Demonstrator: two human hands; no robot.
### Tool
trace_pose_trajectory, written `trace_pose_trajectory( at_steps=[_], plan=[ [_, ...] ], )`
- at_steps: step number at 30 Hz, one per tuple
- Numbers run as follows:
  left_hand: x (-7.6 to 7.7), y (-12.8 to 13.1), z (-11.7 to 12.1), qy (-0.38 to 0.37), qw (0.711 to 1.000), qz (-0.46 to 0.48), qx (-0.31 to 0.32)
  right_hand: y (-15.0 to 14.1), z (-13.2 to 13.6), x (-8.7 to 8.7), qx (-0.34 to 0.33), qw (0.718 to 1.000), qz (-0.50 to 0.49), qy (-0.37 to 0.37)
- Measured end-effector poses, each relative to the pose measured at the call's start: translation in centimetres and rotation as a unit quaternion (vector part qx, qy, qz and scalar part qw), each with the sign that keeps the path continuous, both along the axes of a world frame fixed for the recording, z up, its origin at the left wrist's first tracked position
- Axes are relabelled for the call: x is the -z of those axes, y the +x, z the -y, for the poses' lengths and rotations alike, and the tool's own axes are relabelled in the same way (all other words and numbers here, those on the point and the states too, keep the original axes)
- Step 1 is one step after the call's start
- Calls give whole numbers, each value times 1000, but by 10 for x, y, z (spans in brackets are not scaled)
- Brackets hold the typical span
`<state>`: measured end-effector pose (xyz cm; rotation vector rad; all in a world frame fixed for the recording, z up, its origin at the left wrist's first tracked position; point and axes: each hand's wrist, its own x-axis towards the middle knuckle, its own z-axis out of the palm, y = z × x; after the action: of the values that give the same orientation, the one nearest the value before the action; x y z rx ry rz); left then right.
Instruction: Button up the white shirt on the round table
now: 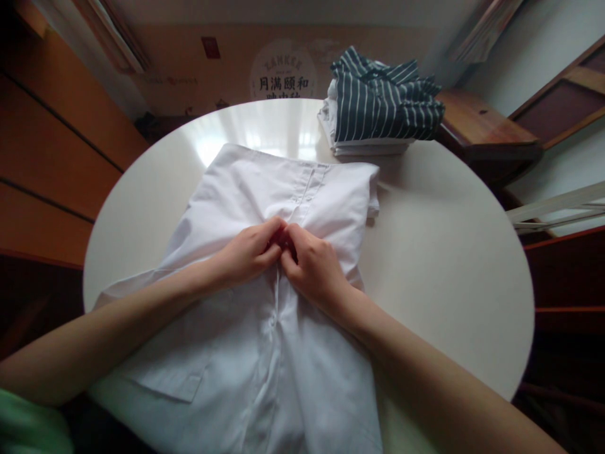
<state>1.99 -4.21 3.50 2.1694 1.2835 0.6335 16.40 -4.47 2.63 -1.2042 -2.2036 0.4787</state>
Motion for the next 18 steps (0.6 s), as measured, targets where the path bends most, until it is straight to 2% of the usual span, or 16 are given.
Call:
trace_pose_trajectory(
  at_steps=[18],
  plan=[
    [0, 0, -1, 4, 1000, 4, 5, 0, 0, -1, 0, 1000, 5, 1]
  ],
)
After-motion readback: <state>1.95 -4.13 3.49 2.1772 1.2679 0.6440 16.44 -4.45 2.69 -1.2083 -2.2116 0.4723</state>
